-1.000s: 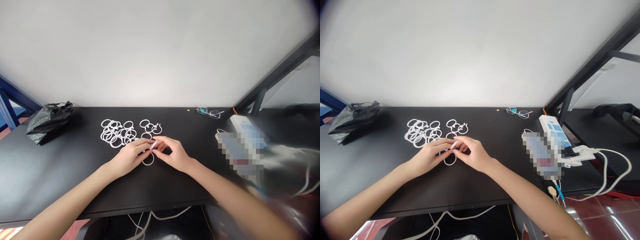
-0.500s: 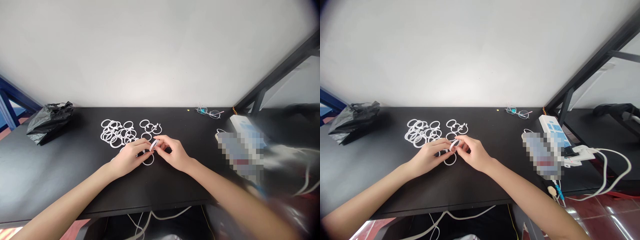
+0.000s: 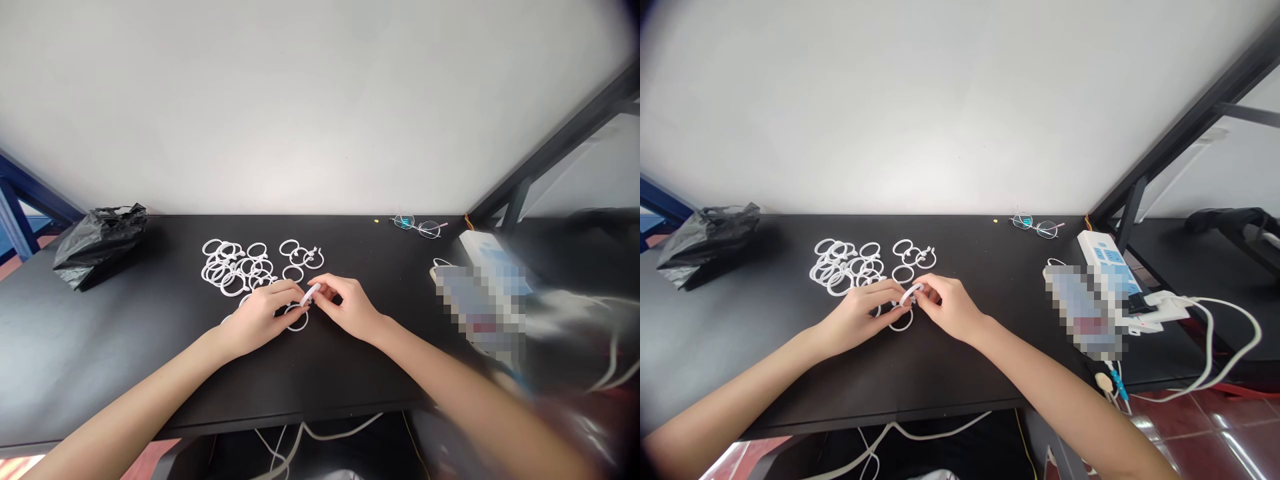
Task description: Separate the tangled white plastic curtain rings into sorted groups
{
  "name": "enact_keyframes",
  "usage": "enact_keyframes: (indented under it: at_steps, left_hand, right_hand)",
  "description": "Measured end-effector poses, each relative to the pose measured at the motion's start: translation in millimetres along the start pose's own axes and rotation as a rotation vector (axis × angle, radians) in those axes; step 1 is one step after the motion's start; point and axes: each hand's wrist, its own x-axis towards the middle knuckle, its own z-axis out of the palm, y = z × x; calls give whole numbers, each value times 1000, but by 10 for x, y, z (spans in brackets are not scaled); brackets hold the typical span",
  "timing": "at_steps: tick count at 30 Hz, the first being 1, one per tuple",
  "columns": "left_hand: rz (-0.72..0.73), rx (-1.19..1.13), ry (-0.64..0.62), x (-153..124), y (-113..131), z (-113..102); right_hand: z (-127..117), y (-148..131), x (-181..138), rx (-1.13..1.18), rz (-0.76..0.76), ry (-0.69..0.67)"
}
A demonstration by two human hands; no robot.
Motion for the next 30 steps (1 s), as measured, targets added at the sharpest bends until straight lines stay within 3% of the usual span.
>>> enact_keyframes:
  at_steps: [30]
  left_hand:
    - [-23, 226, -137, 25, 29, 3]
  right_hand:
    - [-13, -27, 11, -13, 6, -53]
